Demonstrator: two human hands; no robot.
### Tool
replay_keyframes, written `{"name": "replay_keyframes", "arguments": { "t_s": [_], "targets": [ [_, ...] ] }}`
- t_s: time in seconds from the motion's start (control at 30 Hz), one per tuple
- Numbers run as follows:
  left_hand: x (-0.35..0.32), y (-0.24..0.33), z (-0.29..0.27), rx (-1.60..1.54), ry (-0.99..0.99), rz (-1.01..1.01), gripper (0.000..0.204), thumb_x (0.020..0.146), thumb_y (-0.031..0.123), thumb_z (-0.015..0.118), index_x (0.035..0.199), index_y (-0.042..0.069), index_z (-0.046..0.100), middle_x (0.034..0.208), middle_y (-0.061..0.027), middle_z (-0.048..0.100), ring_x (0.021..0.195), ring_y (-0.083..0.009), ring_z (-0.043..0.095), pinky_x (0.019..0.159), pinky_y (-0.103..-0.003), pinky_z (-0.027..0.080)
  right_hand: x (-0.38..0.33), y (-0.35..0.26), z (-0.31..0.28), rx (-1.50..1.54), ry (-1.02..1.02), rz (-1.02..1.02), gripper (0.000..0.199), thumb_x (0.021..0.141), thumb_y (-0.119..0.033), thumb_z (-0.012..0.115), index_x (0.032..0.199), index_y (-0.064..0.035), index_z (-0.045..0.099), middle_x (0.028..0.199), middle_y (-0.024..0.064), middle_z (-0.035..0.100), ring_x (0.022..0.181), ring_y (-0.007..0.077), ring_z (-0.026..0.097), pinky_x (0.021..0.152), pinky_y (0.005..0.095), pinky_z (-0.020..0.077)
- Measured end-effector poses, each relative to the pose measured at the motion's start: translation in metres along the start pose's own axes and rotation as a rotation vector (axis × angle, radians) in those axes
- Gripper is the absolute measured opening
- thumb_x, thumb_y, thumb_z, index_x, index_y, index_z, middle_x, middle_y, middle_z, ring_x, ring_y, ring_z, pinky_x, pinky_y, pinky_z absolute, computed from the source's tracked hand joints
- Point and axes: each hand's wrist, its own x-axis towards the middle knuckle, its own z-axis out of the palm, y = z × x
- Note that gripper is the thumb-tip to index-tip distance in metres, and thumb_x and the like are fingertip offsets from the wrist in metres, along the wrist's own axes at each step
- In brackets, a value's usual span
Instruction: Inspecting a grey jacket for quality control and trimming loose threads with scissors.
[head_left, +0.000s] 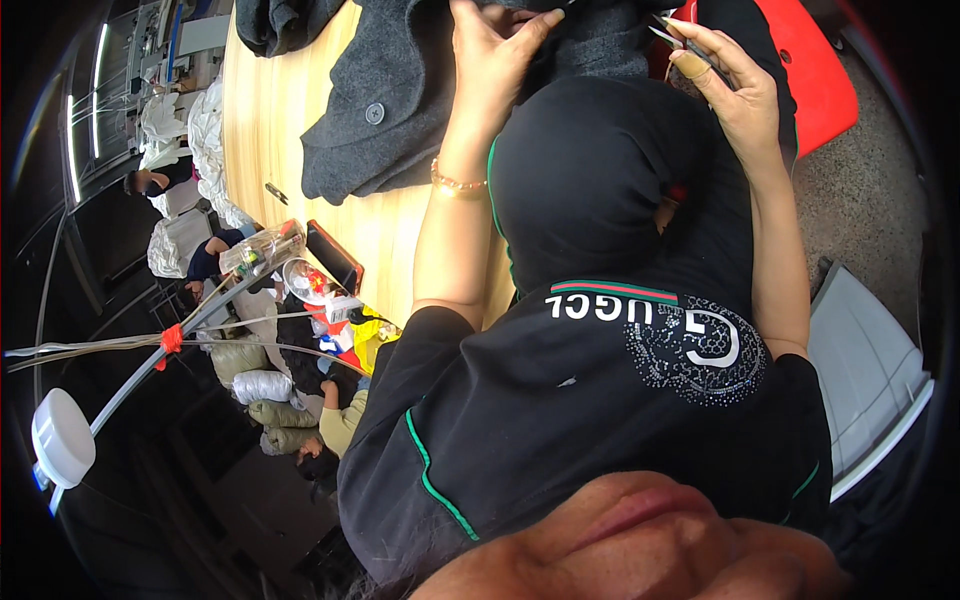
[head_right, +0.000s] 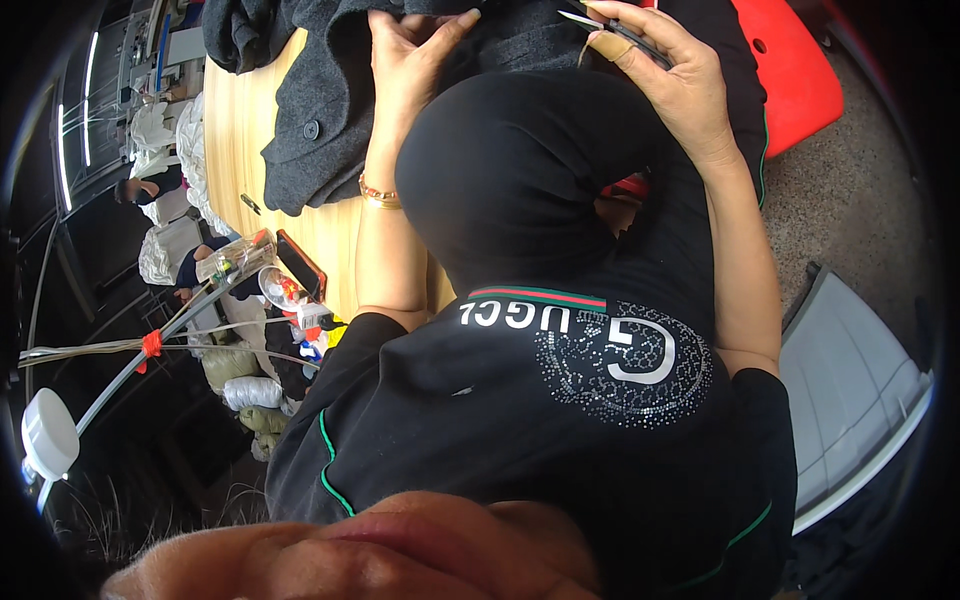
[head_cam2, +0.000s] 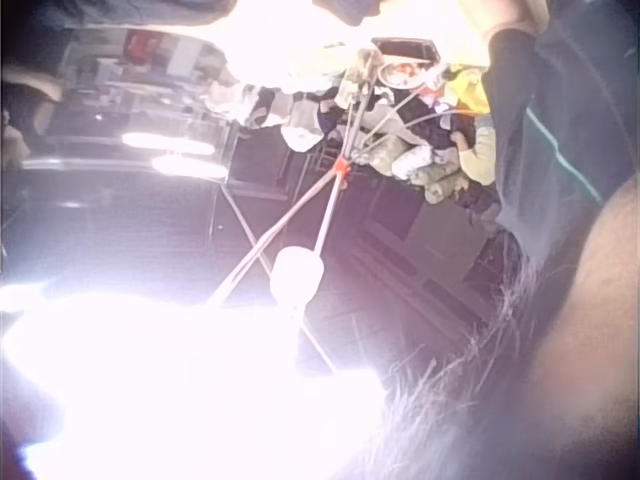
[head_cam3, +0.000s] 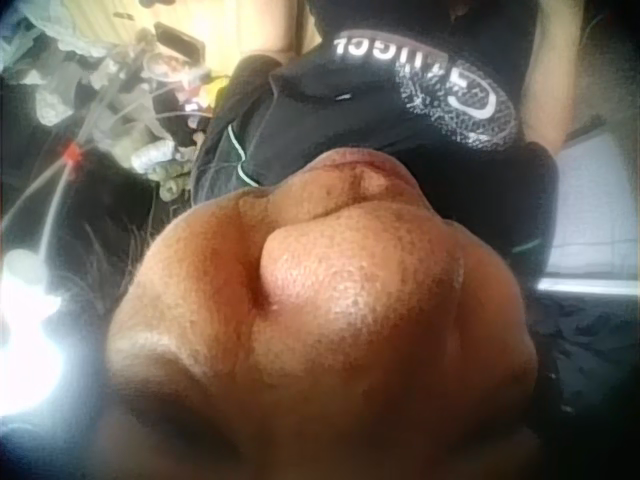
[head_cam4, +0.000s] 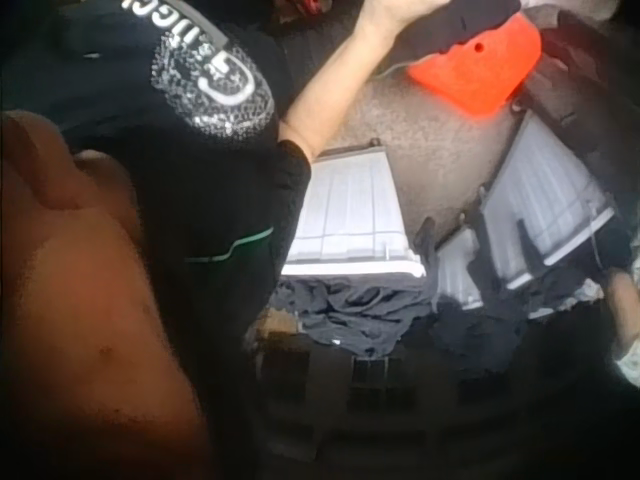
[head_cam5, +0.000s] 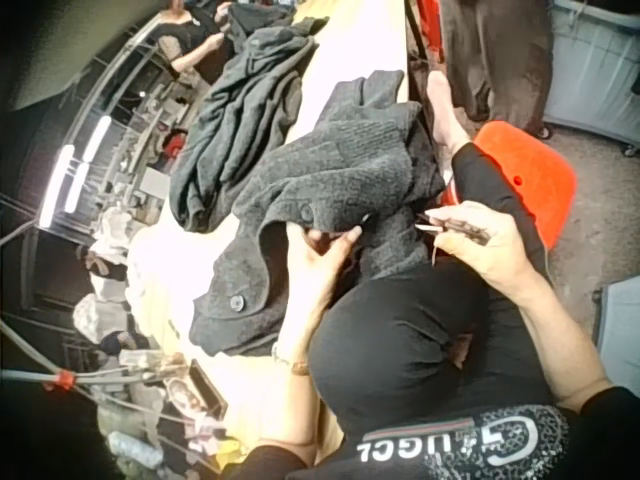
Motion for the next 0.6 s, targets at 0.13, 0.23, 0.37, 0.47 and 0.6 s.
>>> {"name": "replay_keyframes", "arguments": {
  "t_s": [0.13,0.23,0.37,0.47,0.6],
  "targets": [
    [0.015,-0.014,-0.004,0.367,0.119,0.106,0.042,0.081,0.003,0.076,0.101,0.005,0.038,0.073,0.0007,0.053,0.063,-0.0070,0.049,0.056,-0.020,0.041,-0.001,-0.009,0.002,-0.040,-0.030,-0.047,0.032,0.090,-0.010,0.067,0.121,-0.0017,0.064,0.107,0.0034,0.064,0.099,0.0095,0.060,0.089,0.0220,0.0460],
    [0.023,-0.020,-0.005,0.247,0.087,0.184,0.041,0.082,0.004,0.075,0.099,0.005,0.038,0.071,0.0010,0.052,0.062,-0.0067,0.048,0.056,-0.019,0.040,0.000,-0.015,0.001,-0.041,-0.014,-0.059,0.032,0.089,-0.011,0.068,0.120,-0.0023,0.064,0.104,0.0037,0.064,0.099,0.0099,0.060,0.088,0.0221,0.0459],
    [0.020,-0.013,0.001,-0.131,0.035,0.057,0.041,0.082,0.004,0.075,0.094,0.006,0.036,0.067,0.0003,0.052,0.059,-0.0073,0.049,0.055,-0.021,0.043,0.006,-0.025,-0.002,-0.161,-0.028,-0.186,0.033,0.088,-0.011,0.069,0.120,-0.0025,0.065,0.103,0.0044,0.065,0.097,0.0105,0.060,0.087,0.0219,0.0457],
    [0.014,-0.001,0.007,-0.192,0.000,0.008,0.043,0.082,0.004,0.076,0.089,0.008,0.033,0.065,-0.0005,0.053,0.056,-0.0071,0.050,0.057,-0.023,0.047,0.009,-0.030,-0.001,-0.260,-0.030,-0.251,0.033,0.087,-0.010,0.070,0.119,-0.0029,0.066,0.102,0.0051,0.065,0.095,0.0106,0.060,0.086,0.0212,0.0456],
    [0.012,0.000,0.011,-0.268,-0.005,-0.039,0.039,0.084,0.006,0.075,0.087,0.008,0.036,0.064,-0.0003,0.053,0.056,-0.0072,0.052,0.062,-0.024,0.052,0.016,-0.051,0.011,-0.324,-0.017,-0.295,0.030,0.085,-0.003,0.070,0.114,0.0001,0.066,0.090,0.0041,0.061,0.080,0.0111,0.057,0.074,0.0226,0.0451]
  ]
}}
